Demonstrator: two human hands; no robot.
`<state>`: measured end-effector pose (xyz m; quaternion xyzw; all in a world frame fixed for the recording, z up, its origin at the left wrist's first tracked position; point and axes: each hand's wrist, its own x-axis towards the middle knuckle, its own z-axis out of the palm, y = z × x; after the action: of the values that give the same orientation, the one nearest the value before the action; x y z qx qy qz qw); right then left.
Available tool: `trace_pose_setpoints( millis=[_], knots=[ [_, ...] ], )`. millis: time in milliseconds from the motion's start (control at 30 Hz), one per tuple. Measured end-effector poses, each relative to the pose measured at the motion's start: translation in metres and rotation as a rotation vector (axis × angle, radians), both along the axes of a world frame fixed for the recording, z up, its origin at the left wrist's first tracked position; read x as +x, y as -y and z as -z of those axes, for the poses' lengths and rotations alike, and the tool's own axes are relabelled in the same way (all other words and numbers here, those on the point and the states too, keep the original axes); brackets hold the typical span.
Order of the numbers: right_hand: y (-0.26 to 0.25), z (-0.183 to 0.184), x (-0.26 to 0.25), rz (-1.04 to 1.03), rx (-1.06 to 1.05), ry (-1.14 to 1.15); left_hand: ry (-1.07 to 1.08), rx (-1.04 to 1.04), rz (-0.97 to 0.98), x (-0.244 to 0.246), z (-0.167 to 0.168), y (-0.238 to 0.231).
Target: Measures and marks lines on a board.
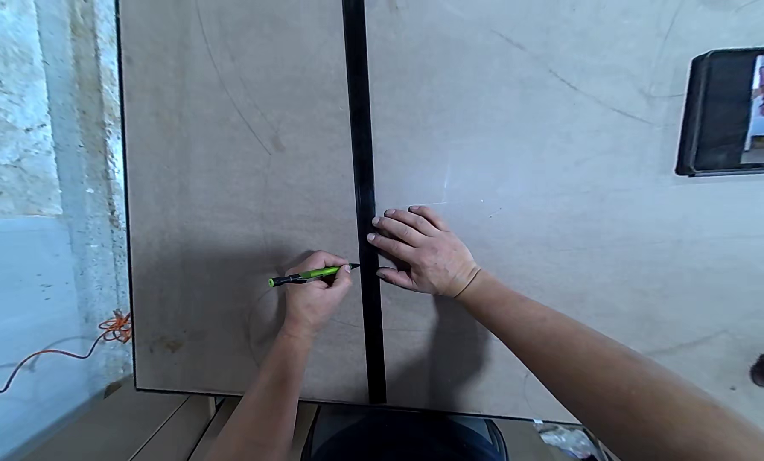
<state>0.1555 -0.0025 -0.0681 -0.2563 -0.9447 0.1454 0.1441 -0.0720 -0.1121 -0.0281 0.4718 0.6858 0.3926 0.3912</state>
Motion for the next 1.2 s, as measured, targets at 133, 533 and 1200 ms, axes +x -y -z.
trace_pose_setpoints(
  millis=[133,533,1200],
  knots=[
    [-0.001,0.001,0.0,-0.003,-0.009,0.0,-0.055,-0.019,-0.029,0.003,-0.002,-0.007],
    [-0.002,0.002,0.0,-0.004,0.007,0.011,-0.092,0.099,-0.224,0.0,0.015,-0.145],
    [-0.001,0.001,0.0,-0.003,0.001,-0.004,-0.121,0.158,-0.247,0.01,0.02,-0.104]
  ],
)
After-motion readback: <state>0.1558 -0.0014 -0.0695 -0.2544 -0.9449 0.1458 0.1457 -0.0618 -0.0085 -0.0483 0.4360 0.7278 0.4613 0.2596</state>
